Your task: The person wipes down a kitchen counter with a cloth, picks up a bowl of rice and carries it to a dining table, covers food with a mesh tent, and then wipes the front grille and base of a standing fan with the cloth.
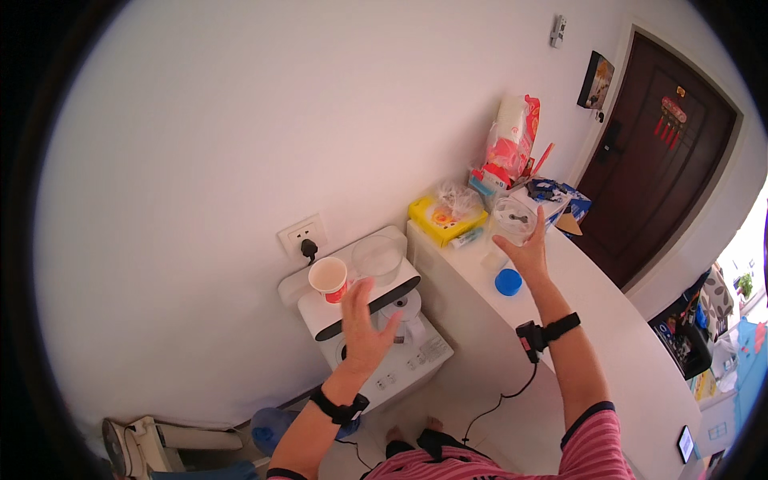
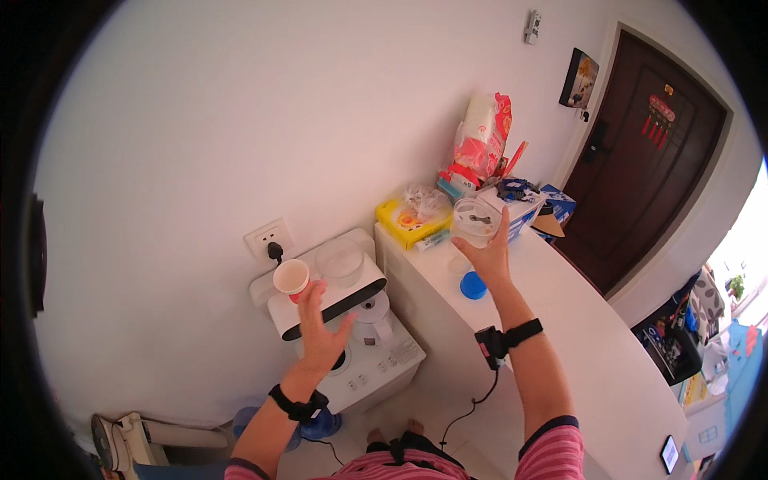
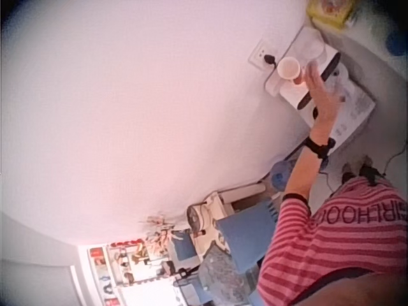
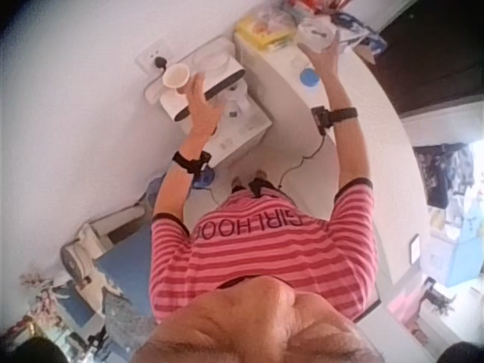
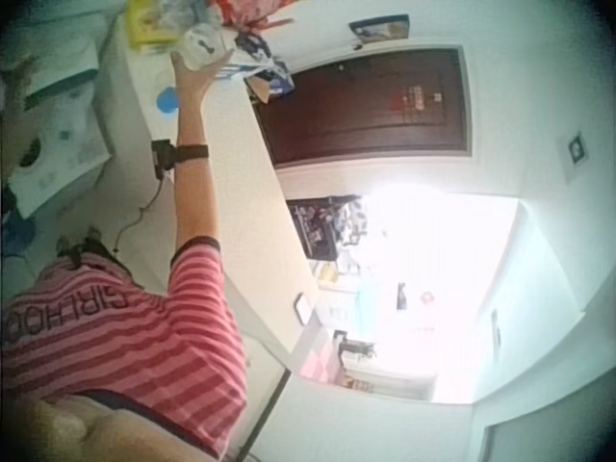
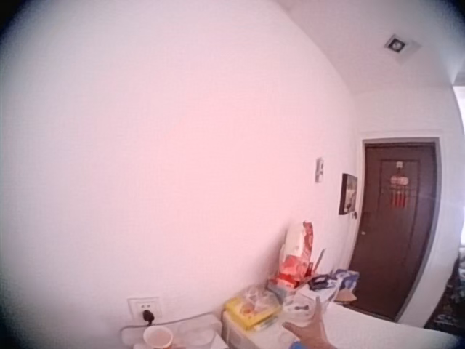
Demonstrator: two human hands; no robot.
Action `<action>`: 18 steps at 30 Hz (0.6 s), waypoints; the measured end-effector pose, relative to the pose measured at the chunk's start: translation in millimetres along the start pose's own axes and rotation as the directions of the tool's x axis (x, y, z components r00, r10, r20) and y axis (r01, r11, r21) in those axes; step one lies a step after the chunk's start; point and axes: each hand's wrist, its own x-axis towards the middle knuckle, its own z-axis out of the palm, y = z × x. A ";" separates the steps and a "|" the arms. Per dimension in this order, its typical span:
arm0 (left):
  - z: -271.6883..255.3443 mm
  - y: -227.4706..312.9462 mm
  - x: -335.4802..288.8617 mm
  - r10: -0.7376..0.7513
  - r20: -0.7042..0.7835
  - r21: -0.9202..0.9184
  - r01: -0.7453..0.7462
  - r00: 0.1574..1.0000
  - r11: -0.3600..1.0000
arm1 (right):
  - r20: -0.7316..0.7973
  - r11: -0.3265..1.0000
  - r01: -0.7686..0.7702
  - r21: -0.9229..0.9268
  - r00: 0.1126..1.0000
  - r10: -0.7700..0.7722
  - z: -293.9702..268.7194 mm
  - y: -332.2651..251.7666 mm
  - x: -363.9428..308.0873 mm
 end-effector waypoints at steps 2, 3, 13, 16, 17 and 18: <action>20.0 19.3 13.8 0.013 0.106 -0.066 -0.006 0.994 0.998 | -0.019 0.991 0.040 -0.125 0.999 -0.043 -1.9 8.2 4.7; 28.9 24.3 18.3 0.015 0.107 -0.060 -0.008 0.994 0.998 | -0.029 0.969 0.068 -0.238 0.997 -0.077 0.3 10.1 5.1; 122.4 48.1 45.0 0.041 0.308 -0.120 -0.004 0.950 0.993 | -0.130 0.991 0.133 -0.004 0.983 -0.132 -62.2 -6.9 26.5; 164.9 41.4 54.0 0.128 0.310 -0.137 -0.089 0.942 0.987 | -0.103 0.994 0.070 0.082 0.993 -0.061 -89.4 -20.8 25.2; 178.8 41.4 57.9 0.151 0.368 -0.123 -0.113 0.917 0.986 | -0.083 0.996 0.044 0.083 0.996 -0.037 -99.6 -18.5 24.8; 195.1 43.4 62.7 0.180 0.425 -0.117 -0.144 0.887 0.983 | -0.113 0.998 0.062 0.027 0.992 -0.059 -112.7 -8.8 26.4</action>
